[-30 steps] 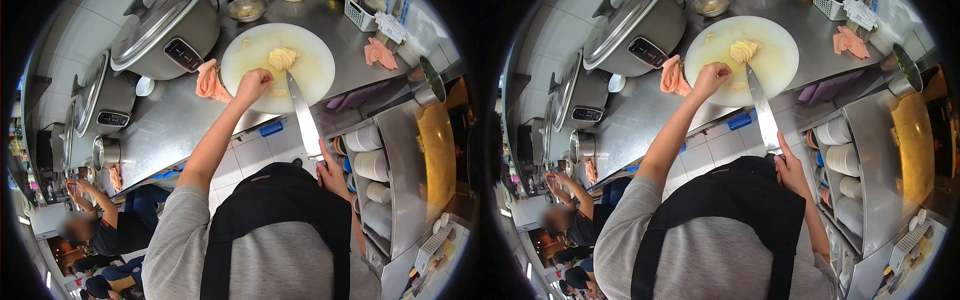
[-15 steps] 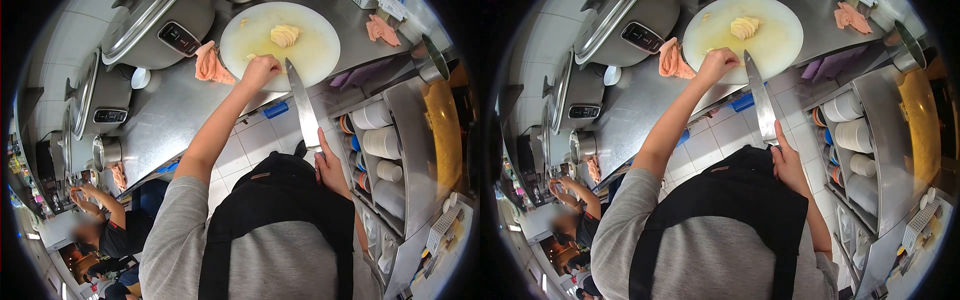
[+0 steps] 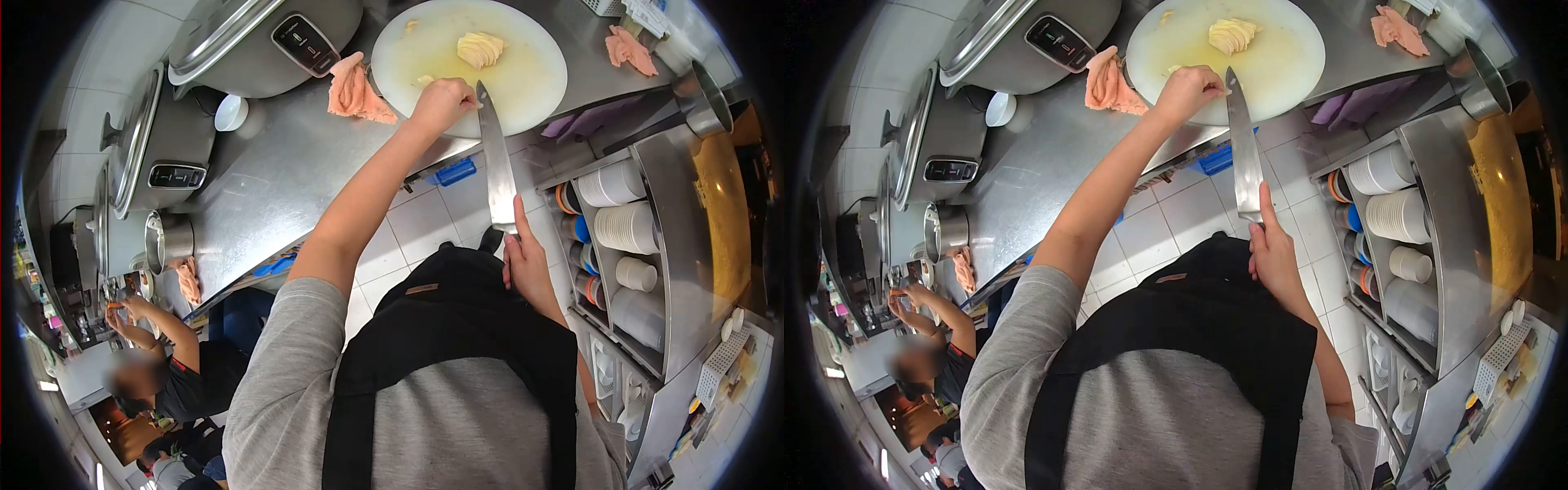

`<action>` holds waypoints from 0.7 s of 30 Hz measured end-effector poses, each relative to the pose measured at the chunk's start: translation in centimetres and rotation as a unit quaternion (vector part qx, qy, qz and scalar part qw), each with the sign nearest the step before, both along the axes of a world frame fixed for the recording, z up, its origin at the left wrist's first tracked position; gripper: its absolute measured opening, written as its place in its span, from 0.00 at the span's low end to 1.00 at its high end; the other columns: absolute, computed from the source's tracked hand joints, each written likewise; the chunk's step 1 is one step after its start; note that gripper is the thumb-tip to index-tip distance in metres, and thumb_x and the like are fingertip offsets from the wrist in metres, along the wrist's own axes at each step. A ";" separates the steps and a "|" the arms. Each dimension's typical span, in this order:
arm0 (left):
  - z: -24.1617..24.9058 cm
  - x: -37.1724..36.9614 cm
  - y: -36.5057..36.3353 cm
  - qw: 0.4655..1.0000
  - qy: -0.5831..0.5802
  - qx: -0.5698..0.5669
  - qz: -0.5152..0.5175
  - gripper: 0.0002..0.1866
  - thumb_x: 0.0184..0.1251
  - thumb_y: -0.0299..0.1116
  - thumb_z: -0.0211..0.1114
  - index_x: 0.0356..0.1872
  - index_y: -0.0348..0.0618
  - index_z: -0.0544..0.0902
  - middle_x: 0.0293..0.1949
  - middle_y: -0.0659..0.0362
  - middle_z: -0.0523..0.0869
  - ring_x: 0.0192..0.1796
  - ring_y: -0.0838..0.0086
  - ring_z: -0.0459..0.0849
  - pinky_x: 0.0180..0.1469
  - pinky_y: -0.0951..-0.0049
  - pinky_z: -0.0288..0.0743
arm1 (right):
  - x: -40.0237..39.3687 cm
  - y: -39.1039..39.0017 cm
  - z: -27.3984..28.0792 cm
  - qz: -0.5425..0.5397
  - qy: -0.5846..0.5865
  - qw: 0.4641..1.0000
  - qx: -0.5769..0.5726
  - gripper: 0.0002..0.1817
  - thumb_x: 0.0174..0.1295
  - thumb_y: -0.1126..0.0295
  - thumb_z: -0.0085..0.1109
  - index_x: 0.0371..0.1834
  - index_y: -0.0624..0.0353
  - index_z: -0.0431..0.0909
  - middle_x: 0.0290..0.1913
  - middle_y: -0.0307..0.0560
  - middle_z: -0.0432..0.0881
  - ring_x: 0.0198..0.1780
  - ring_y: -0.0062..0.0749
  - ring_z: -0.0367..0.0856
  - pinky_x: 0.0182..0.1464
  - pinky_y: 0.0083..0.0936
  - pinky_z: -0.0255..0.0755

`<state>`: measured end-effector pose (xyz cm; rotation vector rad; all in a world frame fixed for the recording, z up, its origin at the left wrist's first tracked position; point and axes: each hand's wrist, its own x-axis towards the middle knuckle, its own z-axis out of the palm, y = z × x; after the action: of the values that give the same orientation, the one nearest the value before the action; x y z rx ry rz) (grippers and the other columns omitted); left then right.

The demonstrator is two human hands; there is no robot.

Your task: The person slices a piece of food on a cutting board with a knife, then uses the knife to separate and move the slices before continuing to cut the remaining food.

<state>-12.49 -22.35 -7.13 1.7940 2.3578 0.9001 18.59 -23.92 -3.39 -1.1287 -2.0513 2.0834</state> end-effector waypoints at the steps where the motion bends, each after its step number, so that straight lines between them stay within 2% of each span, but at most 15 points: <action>1: 0.0 -0.2 -0.1 1.000 -0.015 0.000 -0.002 0.04 0.52 0.27 0.70 0.30 0.41 0.88 0.32 0.55 0.87 0.32 0.64 0.86 0.40 0.67 0.79 | -0.4 0.0 -0.1 -0.003 0.005 1.000 0.000 0.35 0.74 0.72 0.42 0.80 0.31 0.44 0.23 0.37 0.68 0.16 0.18 0.69 0.17 0.21 0.69; 7: -0.4 -0.8 -0.1 1.000 0.018 -0.001 0.006 0.03 0.53 0.27 0.68 0.29 0.41 0.87 0.32 0.54 0.87 0.33 0.62 0.86 0.40 0.65 0.79 | -1.0 0.0 -0.2 -0.004 0.004 1.000 0.007 0.36 0.73 0.72 0.43 0.80 0.30 0.43 0.23 0.38 0.68 0.15 0.19 0.69 0.16 0.22 0.69; 11: -0.6 -0.9 -0.2 0.999 0.042 0.021 -0.016 0.03 0.53 0.26 0.67 0.28 0.41 0.86 0.31 0.54 0.87 0.34 0.60 0.86 0.41 0.64 0.79 | -0.8 -0.9 0.7 -0.006 -0.019 1.000 0.018 0.35 0.73 0.74 0.41 0.81 0.34 0.43 0.24 0.37 0.67 0.16 0.18 0.67 0.16 0.20 0.67; 16: -0.9 -0.9 -0.2 0.999 0.035 0.027 -0.009 0.02 0.52 0.26 0.67 0.27 0.41 0.86 0.30 0.54 0.87 0.34 0.60 0.86 0.40 0.64 0.79 | -2.4 -0.4 -0.5 -0.014 -0.016 0.999 0.032 0.37 0.72 0.73 0.43 0.80 0.30 0.43 0.22 0.38 0.68 0.15 0.20 0.69 0.16 0.23 0.70; 21: -0.8 -1.1 -0.5 1.000 -0.001 0.026 0.004 0.03 0.53 0.27 0.66 0.27 0.42 0.86 0.30 0.55 0.86 0.33 0.61 0.85 0.39 0.64 0.79 | -2.2 -0.5 -0.8 -0.013 -0.021 0.999 0.047 0.36 0.72 0.73 0.43 0.80 0.31 0.44 0.19 0.37 0.67 0.14 0.20 0.69 0.16 0.24 0.70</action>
<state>-13.63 -22.89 -7.97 1.8031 2.3639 0.9730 16.40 -24.42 -4.22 -1.1878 -2.1152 1.9449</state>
